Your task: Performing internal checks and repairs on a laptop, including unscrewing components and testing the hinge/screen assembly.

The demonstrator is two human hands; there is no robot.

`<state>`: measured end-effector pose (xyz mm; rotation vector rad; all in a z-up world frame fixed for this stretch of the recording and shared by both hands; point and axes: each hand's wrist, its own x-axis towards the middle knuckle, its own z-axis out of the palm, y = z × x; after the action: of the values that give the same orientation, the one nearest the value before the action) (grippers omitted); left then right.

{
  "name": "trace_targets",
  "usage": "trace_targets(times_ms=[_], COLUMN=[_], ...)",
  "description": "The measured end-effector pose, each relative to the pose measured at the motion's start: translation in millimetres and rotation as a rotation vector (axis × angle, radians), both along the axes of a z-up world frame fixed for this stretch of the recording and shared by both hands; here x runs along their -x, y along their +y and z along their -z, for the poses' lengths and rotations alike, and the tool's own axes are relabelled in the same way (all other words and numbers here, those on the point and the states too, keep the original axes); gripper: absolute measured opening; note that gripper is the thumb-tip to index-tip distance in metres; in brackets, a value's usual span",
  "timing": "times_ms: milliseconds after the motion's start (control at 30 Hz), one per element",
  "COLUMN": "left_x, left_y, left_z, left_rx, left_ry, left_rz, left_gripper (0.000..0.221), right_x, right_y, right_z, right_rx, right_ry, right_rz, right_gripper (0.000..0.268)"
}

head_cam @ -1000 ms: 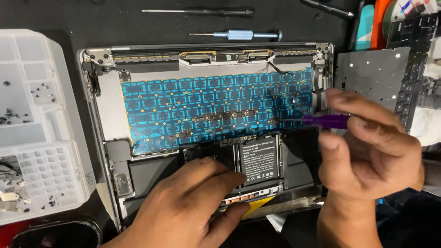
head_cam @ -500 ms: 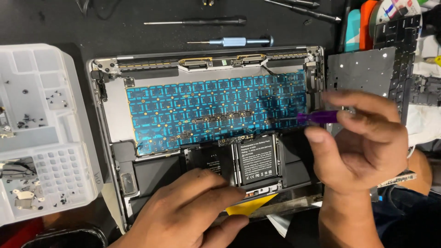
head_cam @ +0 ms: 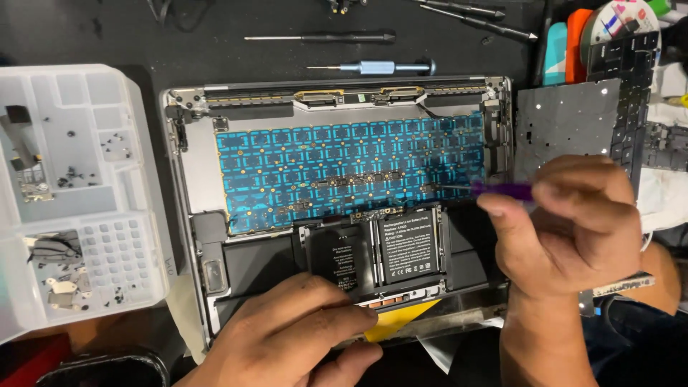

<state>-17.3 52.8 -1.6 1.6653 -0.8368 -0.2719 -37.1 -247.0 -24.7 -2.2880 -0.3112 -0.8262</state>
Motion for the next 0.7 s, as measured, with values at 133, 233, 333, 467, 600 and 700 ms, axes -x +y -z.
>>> trace_targets(times_ms=[133,233,333,467,600,700], left_x=[3.7,5.8,8.1,9.6,9.5,11.1], left_y=[2.5,2.8,3.3,6.8,10.0,11.7], left_z=[3.9,7.1,4.6,6.7,3.4,4.1], left_rx=[-0.001,0.009,0.028,0.020,0.012,0.010], left_ry=[-0.014,-0.051,-0.021,-0.051,-0.069,-0.072], left_rz=[0.002,-0.028,-0.039,-0.039,-0.053,-0.063], left_gripper=[0.020,0.021,0.021,0.020,0.018,0.018], right_x=[1.7,4.5,-3.6,0.2,1.3,2.2], right_y=[-36.3,3.2,-2.6,13.8,9.6,18.5], right_z=[-1.5,-7.7,-4.3,-12.0,-9.2,-13.3], right_rx=[0.044,0.096,0.056,0.024,-0.035,-0.058], right_ry=[0.169,-0.011,0.006,0.029,0.075,0.088], right_rz=[-0.288,-0.041,-0.125,-0.041,-0.030,-0.040], right_gripper=[0.045,0.039,0.037,0.025,0.030,0.027])
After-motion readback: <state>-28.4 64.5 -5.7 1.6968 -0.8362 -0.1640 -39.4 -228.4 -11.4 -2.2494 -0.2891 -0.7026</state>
